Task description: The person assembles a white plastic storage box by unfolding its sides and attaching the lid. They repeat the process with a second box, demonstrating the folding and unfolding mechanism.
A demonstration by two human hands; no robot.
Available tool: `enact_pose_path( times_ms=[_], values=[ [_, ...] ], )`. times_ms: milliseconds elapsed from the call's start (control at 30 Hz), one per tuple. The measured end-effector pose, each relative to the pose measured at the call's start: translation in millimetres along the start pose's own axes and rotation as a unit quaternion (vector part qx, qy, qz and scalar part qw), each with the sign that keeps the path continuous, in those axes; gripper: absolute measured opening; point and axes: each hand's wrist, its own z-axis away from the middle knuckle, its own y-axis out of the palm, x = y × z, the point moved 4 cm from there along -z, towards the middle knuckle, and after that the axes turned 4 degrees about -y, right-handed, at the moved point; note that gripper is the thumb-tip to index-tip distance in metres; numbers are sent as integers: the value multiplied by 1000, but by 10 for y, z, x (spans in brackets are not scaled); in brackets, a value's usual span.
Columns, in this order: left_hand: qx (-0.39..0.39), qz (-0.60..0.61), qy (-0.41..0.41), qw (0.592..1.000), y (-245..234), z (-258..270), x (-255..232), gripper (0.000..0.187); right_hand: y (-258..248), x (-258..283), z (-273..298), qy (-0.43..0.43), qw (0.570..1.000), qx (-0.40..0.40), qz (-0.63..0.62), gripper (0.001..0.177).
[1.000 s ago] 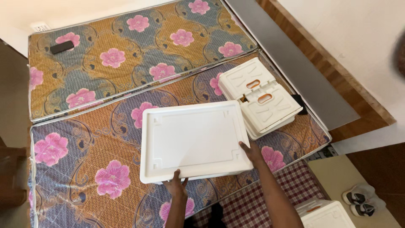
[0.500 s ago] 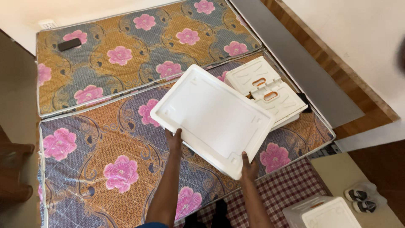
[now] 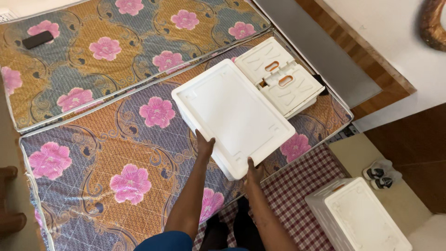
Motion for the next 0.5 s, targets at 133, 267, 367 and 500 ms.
enact_pose_path(
  times_ms=[133,267,367,500],
  values=[
    [3,18,-20,1000,177,430,254,114,-218,77,-172,51,996,67,38,64],
    [5,22,11,1000,317,774,356,117,-353,434,-560,18,987,72,144,56],
    [9,26,-41,999,291,1025,437,117,-558,810,-855,-52,982,37,178,49],
    [20,42,-80,996,251,1279,417,109,-689,1192,-1210,-129,969,90,193,41]
  ],
)
